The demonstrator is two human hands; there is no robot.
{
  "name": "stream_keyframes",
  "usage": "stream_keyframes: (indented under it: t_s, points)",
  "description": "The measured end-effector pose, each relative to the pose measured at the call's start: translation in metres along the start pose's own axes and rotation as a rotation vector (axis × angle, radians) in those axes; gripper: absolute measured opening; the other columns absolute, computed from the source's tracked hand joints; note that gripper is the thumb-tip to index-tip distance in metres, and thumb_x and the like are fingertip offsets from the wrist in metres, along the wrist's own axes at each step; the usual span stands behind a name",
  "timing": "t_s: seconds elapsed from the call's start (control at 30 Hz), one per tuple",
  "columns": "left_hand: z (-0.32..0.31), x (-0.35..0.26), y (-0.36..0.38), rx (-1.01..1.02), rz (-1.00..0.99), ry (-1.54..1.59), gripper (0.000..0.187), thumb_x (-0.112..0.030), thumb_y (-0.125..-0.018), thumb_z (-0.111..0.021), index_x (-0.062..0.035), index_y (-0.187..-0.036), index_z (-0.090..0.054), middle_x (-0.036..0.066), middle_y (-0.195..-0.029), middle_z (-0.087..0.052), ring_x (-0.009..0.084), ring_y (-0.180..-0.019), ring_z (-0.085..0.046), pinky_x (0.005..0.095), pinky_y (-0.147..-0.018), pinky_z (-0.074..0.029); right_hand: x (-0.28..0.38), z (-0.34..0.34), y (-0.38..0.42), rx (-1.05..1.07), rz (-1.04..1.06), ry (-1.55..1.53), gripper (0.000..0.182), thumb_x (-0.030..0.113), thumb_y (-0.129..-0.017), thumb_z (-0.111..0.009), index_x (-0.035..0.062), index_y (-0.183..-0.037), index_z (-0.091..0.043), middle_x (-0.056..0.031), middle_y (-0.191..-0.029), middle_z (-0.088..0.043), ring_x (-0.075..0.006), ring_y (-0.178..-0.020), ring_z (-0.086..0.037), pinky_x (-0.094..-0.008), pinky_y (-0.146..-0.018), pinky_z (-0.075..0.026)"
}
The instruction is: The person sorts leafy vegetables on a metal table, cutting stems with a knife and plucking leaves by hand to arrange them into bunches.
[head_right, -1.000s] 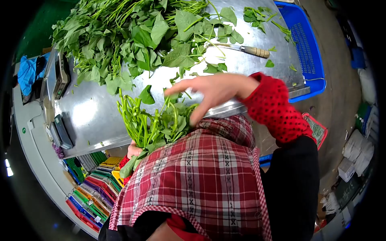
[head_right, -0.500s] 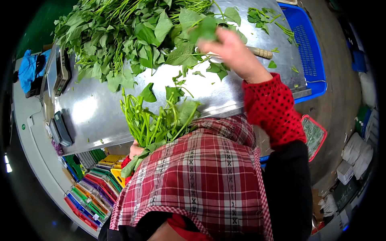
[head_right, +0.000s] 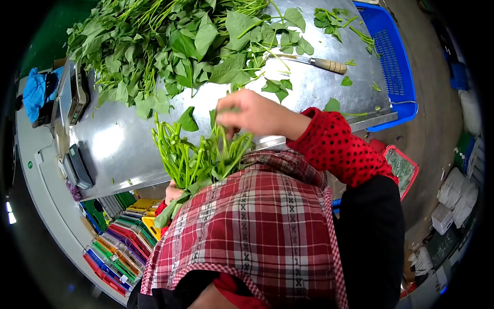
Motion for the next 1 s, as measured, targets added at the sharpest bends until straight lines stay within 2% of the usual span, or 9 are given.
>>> stream_keyframes:
  t_s: [0.07,0.17,0.27,0.37,0.47,0.57,0.8,0.87,1.0]
  points:
    - [0.001,0.001,0.002,-0.008,-0.006,0.015,0.100,0.000,-0.057,-0.072,-0.0063,-0.145,-0.026,0.011,-0.138,-0.045,0.0279,-0.130,-0.043,0.0393,-0.109,-0.031,-0.018,0.030,0.005,-0.219,-0.129,-0.488,0.024,0.007,-0.087,-0.058,-0.0023,-0.108,-0.063,-0.0092,-0.083,-0.068,-0.0170,-0.076,-0.064,-0.0289,-0.070,-0.051]
    - [0.002,0.002,0.005,-0.018,-0.016,0.032,0.099,0.000,-0.057,-0.072,-0.0063,-0.145,-0.026,0.011,-0.138,-0.045,0.0279,-0.130,-0.043,0.0392,-0.109,-0.031,-0.026,0.105,0.024,-0.672,0.138,-0.401,0.032,0.012,-0.087,-0.060,-0.0037,-0.115,-0.058,-0.0120,-0.094,-0.066,-0.0196,-0.087,-0.064,-0.0299,-0.082,-0.051]
    - [0.005,0.002,0.005,-0.026,-0.025,0.044,0.099,0.000,-0.058,-0.072,-0.0063,-0.145,-0.027,0.011,-0.138,-0.045,0.0278,-0.130,-0.043,0.0392,-0.109,-0.031,-0.044,0.105,0.042,-0.663,-0.146,0.774,0.073,0.023,-0.078,-0.071,-0.0016,-0.139,-0.037,-0.0228,-0.136,-0.046,-0.0324,-0.125,-0.046,-0.0401,-0.105,-0.036]
    - [0.005,0.004,0.005,-0.026,-0.029,0.059,0.098,0.000,-0.058,-0.072,-0.0063,-0.145,-0.027,0.011,-0.138,-0.045,0.0278,-0.130,-0.043,0.0391,-0.109,-0.031,-0.062,0.018,0.047,-0.022,-0.325,0.278,0.065,0.031,-0.075,-0.076,-0.0033,-0.126,-0.054,-0.0189,-0.119,-0.061,-0.0276,-0.105,-0.060,-0.0366,-0.094,-0.046]
    - [0.003,0.004,0.003,-0.029,-0.025,0.067,0.098,-0.001,-0.058,-0.072,-0.0062,-0.145,-0.027,0.011,-0.138,-0.045,0.0277,-0.130,-0.043,0.0390,-0.109,-0.031,-0.059,-0.045,0.039,0.096,-0.266,-0.193,0.044,0.022,-0.078,-0.074,0.0000,-0.114,-0.063,-0.0101,-0.099,-0.068,-0.0182,-0.088,-0.063,-0.0308,-0.082,-0.050]
    - [0.002,0.003,0.005,-0.039,-0.026,0.062,0.097,-0.001,-0.059,-0.072,-0.0062,-0.145,-0.028,0.011,-0.138,-0.045,0.0277,-0.129,-0.043,0.0389,-0.109,-0.031,-0.048,-0.040,0.028,0.000,-0.077,-0.192,0.017,0.017,-0.082,-0.068,0.0010,-0.084,-0.071,-0.0044,-0.071,-0.067,-0.0099,-0.062,-0.057,-0.0266,-0.060,-0.046]
    - [0.002,0.004,0.002,-0.030,-0.061,0.074,0.096,-0.001,-0.059,-0.072,-0.0061,-0.145,-0.028,0.011,-0.138,-0.045,0.0276,-0.129,-0.043,0.0388,-0.109,-0.031,-0.041,0.123,0.075,-0.919,-0.067,-0.220,0.029,0.018,-0.080,-0.069,-0.0022,-0.102,-0.068,-0.0130,-0.082,-0.067,-0.0183,-0.071,-0.063,-0.0300,-0.069,-0.051]
    - [0.002,0.002,0.001,-0.031,-0.079,0.073,0.096,-0.001,-0.059,-0.072,-0.0061,-0.145,-0.029,0.011,-0.138,-0.045,0.0276,-0.129,-0.043,0.0387,-0.109,-0.031,-0.017,0.106,0.082,-0.857,-0.132,1.150,0.069,0.022,-0.076,-0.073,-0.0099,-0.129,-0.044,-0.0299,-0.127,-0.049,-0.0390,-0.116,-0.051,-0.0422,-0.099,-0.042]
    - [-0.008,-0.007,-0.002,-0.013,-0.143,0.049,0.095,-0.001,-0.060,-0.072,-0.0061,-0.144,-0.029,0.011,-0.138,-0.045,0.0275,-0.129,-0.043,0.0386,-0.109,-0.031,-0.062,-0.015,0.058,0.008,-0.252,0.234,0.106,0.051,-0.065,-0.081,-0.0058,-0.141,-0.033,-0.0275,-0.142,-0.038,-0.0383,-0.132,-0.039,-0.0415,-0.112,-0.028]
Point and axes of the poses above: each hand's wrist, its own y-axis away from the middle knuckle, its own z-axis out of the back of the hand, x = y × z, the point moved 8 cm from there along -y, towards the middle knuckle
